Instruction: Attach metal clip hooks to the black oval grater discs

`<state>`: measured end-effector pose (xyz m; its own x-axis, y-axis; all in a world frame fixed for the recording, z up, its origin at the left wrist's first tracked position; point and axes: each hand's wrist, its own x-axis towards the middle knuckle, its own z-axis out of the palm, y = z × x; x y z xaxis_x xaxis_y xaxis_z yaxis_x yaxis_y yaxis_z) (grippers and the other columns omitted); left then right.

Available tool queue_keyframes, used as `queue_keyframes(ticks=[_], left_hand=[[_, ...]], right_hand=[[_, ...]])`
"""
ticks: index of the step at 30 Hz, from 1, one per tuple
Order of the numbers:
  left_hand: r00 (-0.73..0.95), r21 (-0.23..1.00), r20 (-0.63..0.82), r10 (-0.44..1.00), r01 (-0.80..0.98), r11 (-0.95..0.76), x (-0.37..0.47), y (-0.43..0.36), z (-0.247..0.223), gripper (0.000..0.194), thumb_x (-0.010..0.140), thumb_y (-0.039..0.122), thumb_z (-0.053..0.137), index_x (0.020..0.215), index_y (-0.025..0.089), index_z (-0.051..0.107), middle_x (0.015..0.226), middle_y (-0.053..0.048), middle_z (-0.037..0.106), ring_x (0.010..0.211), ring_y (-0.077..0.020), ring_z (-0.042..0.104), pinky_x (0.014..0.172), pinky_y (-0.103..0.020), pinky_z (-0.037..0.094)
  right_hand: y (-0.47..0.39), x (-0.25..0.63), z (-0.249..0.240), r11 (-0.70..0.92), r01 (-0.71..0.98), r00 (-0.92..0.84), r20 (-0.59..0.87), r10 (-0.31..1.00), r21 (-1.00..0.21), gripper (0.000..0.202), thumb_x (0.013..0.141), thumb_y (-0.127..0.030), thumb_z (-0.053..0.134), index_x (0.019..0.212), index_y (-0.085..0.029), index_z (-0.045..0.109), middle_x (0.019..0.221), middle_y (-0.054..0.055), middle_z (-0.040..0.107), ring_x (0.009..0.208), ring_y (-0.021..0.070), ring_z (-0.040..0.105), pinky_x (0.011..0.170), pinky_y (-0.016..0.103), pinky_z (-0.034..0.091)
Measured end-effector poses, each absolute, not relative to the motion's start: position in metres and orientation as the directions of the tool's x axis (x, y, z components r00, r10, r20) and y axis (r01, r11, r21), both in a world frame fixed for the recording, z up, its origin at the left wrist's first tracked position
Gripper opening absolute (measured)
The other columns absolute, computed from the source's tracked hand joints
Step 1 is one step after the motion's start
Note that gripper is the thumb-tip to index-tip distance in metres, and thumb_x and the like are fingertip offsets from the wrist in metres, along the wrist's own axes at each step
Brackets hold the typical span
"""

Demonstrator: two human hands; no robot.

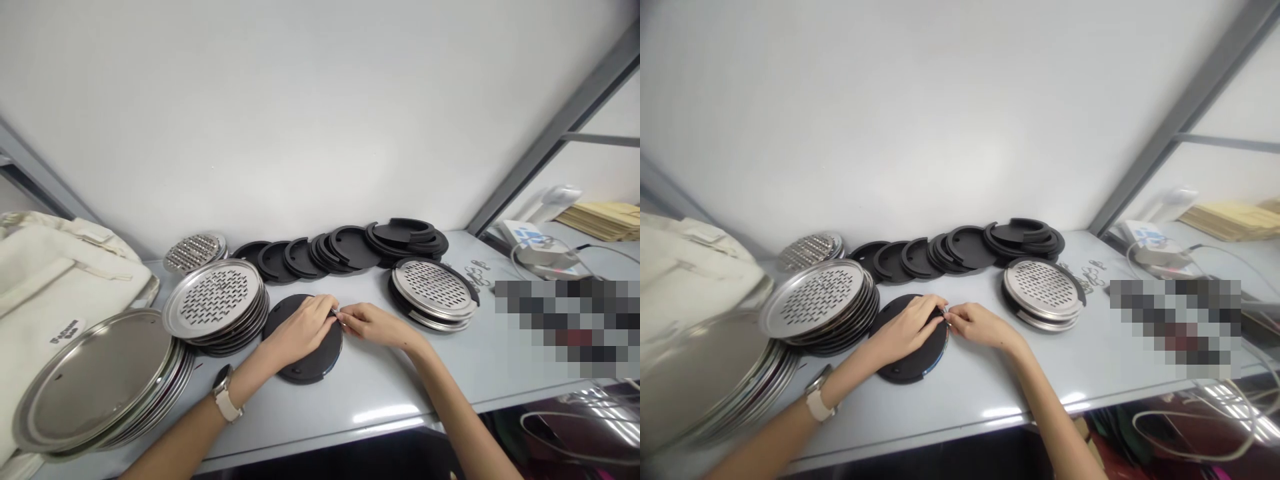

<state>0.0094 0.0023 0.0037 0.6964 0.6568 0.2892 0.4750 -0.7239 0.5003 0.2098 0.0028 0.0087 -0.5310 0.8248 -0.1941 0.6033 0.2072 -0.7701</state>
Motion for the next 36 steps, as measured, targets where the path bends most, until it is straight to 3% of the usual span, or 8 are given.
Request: queue_keyframes(ticks=[20,36], left_hand=[[0.687,0.562,0.292,0.666,0.44,-0.7,0.008,0.0071,-0.0007,0.015,0.093,0.012,0.044,0.105,0.02,0.046,0.101,-0.003,0.055,0.097,-0.0193,0.052,0.088,-0.033,0.042],[0.697,0.541,0.284,0.658,0.45,-0.71,0.0073,0.0055,0.0032,0.014,0.093,0.013,0.046,0.105,0.02,0.047,0.104,-0.003,0.058,0.099,-0.02,0.054,0.088,-0.034,0.043]], right_hand=[[0.0064,0.2116,0.0035,0.228,0.596,-0.563,-0.199,0.802,-0.77,0.041,0.092,-0.046,0.035,0.066,-0.018,0.049,0.058,-0.003,0.045,0.053,0.0104,0.038,0.055,0.024,0.034],[0.0036,0.211,0.0103,0.206,0.598,-0.568,-0.228,0.791,-0.775,0.042,0.092,-0.046,0.034,0.064,-0.018,0.05,0.057,-0.002,0.046,0.053,0.0113,0.04,0.057,0.025,0.035]])
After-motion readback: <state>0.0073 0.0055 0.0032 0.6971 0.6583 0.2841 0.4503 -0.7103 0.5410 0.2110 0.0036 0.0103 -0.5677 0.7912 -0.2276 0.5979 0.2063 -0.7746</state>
